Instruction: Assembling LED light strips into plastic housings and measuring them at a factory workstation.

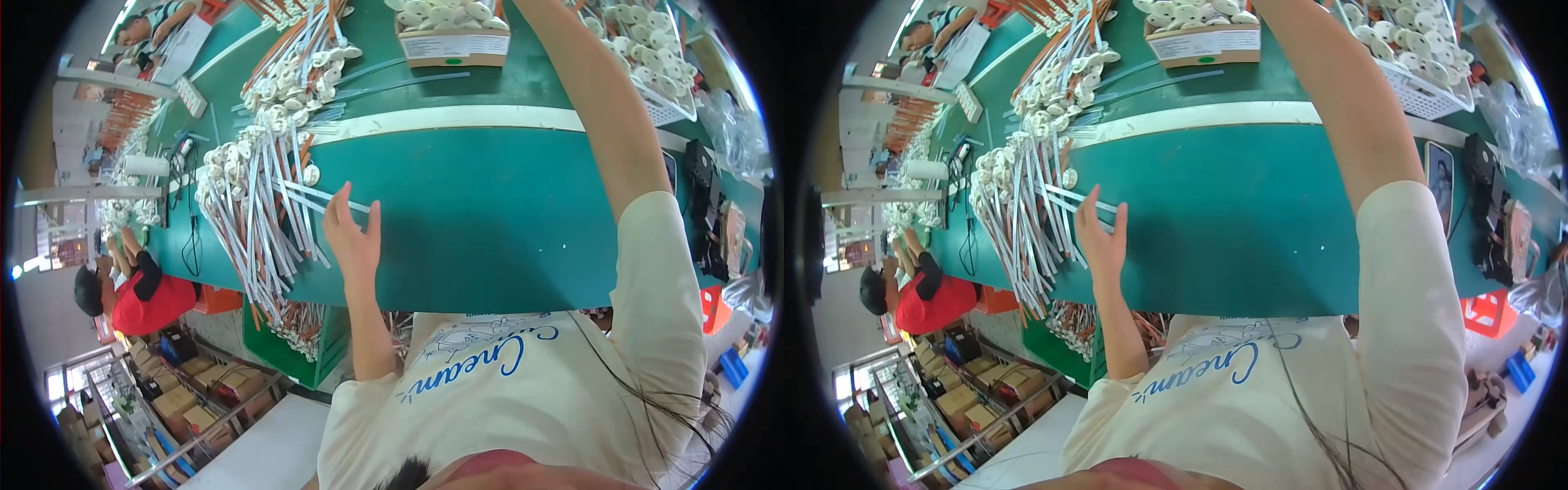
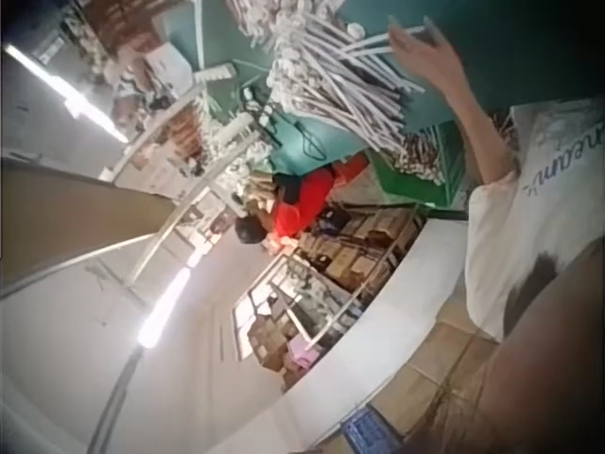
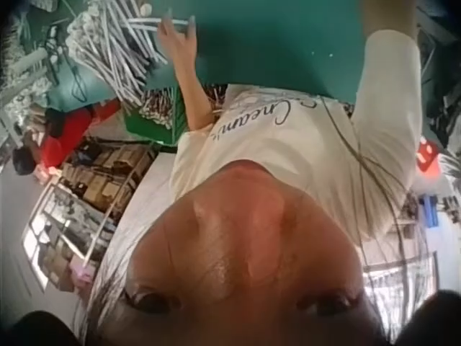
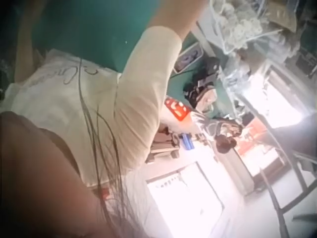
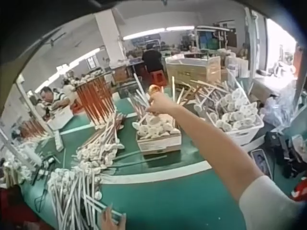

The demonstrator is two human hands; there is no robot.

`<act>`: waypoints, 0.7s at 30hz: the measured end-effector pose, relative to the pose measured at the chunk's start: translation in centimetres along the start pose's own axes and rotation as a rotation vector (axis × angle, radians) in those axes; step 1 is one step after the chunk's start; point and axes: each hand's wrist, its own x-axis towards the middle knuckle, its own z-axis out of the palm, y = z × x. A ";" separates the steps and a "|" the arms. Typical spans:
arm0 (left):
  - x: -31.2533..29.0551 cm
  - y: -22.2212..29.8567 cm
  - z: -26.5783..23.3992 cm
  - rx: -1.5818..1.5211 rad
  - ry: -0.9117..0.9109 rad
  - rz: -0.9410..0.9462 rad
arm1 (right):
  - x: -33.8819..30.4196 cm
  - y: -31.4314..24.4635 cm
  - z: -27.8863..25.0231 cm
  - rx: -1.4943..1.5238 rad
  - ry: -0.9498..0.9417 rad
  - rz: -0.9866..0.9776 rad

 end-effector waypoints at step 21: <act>4.8 -10.0 -2.6 0.380 0.264 -0.152 | 1.8 0.6 2.3 -0.623 0.489 -0.003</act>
